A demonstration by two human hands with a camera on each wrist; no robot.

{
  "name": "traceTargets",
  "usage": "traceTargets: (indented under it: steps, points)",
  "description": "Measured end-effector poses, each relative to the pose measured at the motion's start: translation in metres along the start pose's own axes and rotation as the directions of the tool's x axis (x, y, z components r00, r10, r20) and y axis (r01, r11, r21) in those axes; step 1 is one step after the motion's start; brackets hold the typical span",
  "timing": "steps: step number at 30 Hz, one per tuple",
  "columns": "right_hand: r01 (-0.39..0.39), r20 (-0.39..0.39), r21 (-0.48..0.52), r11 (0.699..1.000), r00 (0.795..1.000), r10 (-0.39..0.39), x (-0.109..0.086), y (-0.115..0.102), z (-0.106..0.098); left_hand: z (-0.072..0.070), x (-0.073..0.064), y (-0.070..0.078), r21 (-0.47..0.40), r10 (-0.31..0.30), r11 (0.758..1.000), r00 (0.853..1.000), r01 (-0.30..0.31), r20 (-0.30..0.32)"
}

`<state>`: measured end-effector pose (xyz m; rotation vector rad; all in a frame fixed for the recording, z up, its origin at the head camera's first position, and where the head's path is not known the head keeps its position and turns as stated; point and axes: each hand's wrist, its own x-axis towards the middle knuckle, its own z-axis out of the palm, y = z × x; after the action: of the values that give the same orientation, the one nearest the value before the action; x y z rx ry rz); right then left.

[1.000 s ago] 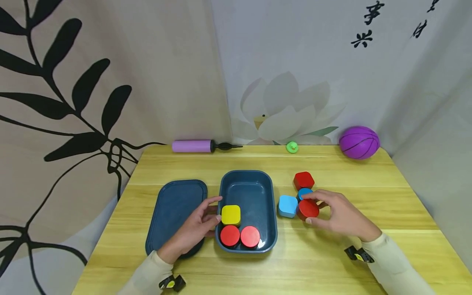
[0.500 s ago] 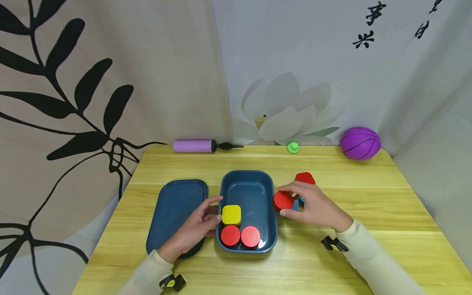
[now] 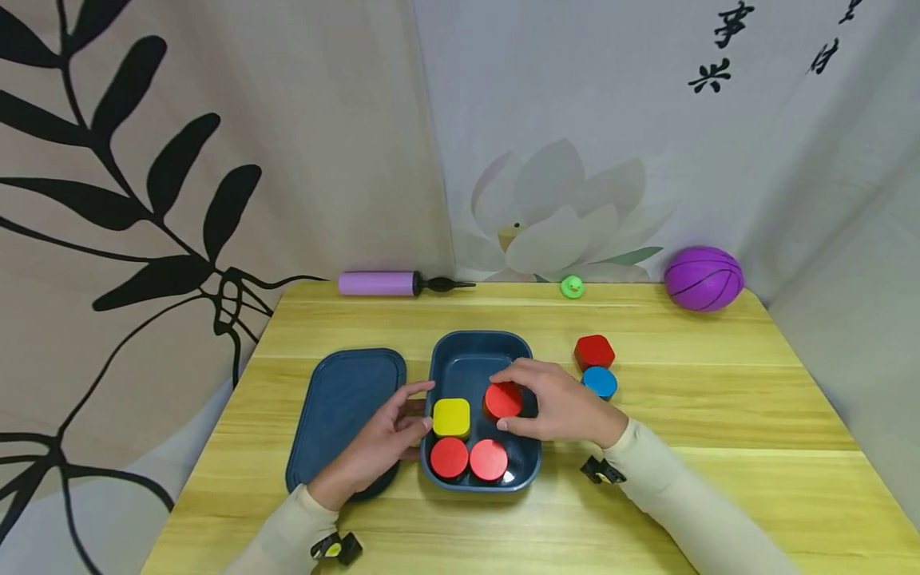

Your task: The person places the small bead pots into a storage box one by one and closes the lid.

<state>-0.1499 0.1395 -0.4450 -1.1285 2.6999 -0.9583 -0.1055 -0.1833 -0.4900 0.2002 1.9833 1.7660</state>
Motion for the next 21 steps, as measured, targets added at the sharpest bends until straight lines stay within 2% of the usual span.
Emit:
traceTargets:
  steps: [4, 9, 16, 21]
  points:
    - [0.023, 0.057, -0.001, 1.0, 0.998, -0.023, 0.007, -0.003, 0.012, 0.0, 0.001, -0.001, -0.006, -0.006, 1.0, 1.0, 0.006, -0.007]
    - [0.047, 0.087, -0.032, 0.998, 0.995, -0.044, 0.01, -0.004, 0.023, 0.001, 0.001, -0.002, -0.008, -0.006, 1.0, 1.0, 0.006, -0.003]
    - [0.015, 0.119, -0.111, 0.994, 0.993, -0.002, 0.008, -0.007, 0.031, 0.0, 0.002, -0.002, -0.018, -0.002, 1.0, 1.0, 0.002, 0.011]
    - [0.021, 0.127, -0.185, 0.983, 0.992, 0.003, 0.007, -0.008, 0.035, 0.0, 0.001, -0.001, -0.022, 0.002, 1.0, 1.0, -0.002, 0.014]
